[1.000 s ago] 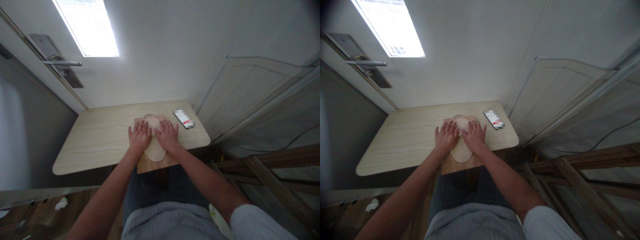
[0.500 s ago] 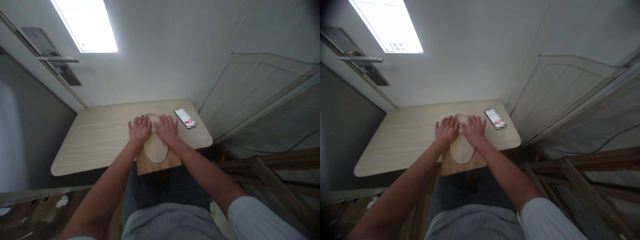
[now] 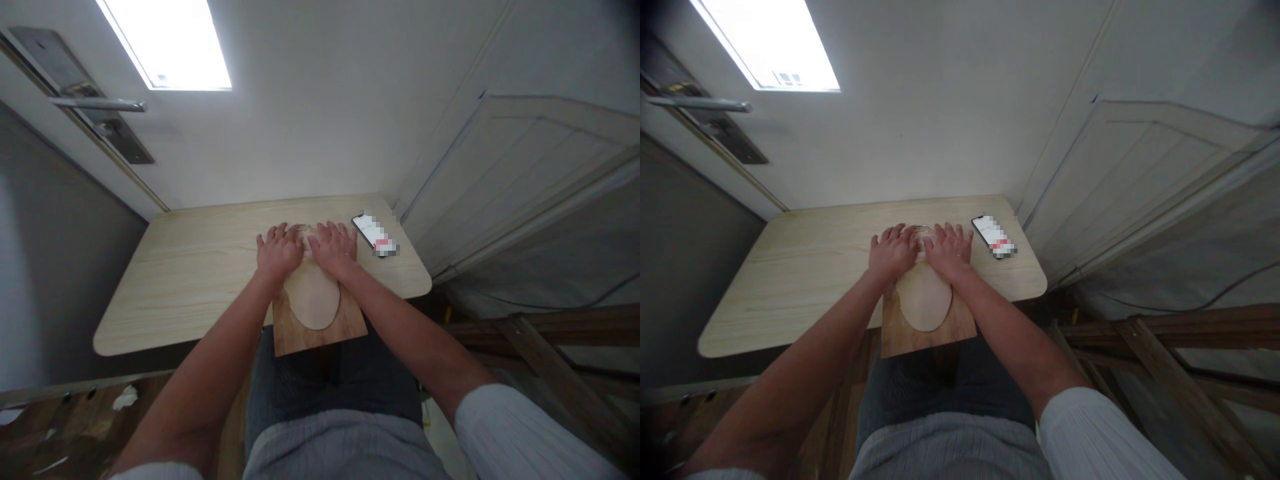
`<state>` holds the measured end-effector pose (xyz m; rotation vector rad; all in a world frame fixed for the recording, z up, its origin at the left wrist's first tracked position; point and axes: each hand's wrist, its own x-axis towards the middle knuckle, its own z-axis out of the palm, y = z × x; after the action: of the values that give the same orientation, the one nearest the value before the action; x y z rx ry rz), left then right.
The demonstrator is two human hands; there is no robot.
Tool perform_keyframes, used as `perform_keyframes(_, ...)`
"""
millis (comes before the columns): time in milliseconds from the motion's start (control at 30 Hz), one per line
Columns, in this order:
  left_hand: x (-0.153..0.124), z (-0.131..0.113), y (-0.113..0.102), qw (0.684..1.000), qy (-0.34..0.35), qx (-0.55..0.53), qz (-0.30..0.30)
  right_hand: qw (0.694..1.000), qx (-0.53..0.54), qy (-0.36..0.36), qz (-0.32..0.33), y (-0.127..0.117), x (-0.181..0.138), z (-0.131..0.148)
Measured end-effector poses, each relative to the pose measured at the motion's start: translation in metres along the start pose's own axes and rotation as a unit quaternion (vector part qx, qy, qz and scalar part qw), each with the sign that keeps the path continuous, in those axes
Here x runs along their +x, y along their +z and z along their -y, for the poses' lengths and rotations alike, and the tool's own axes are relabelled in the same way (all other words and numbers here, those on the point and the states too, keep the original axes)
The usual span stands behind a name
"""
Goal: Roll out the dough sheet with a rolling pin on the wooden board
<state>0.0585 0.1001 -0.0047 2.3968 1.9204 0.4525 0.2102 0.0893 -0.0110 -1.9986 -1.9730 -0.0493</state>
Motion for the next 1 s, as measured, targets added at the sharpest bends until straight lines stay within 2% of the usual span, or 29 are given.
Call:
perform_keyframes(600,0.035,0.008,-0.002,0.999,0.007,0.001,0.043,0.999,0.005,0.004,0.051,0.002,0.037,-0.001)
perform_keyframes(1000,0.059,0.012,0.005,1.000,0.002,0.010,-0.007,0.997,0.022,0.022,0.065,0.010,0.068,-0.004)
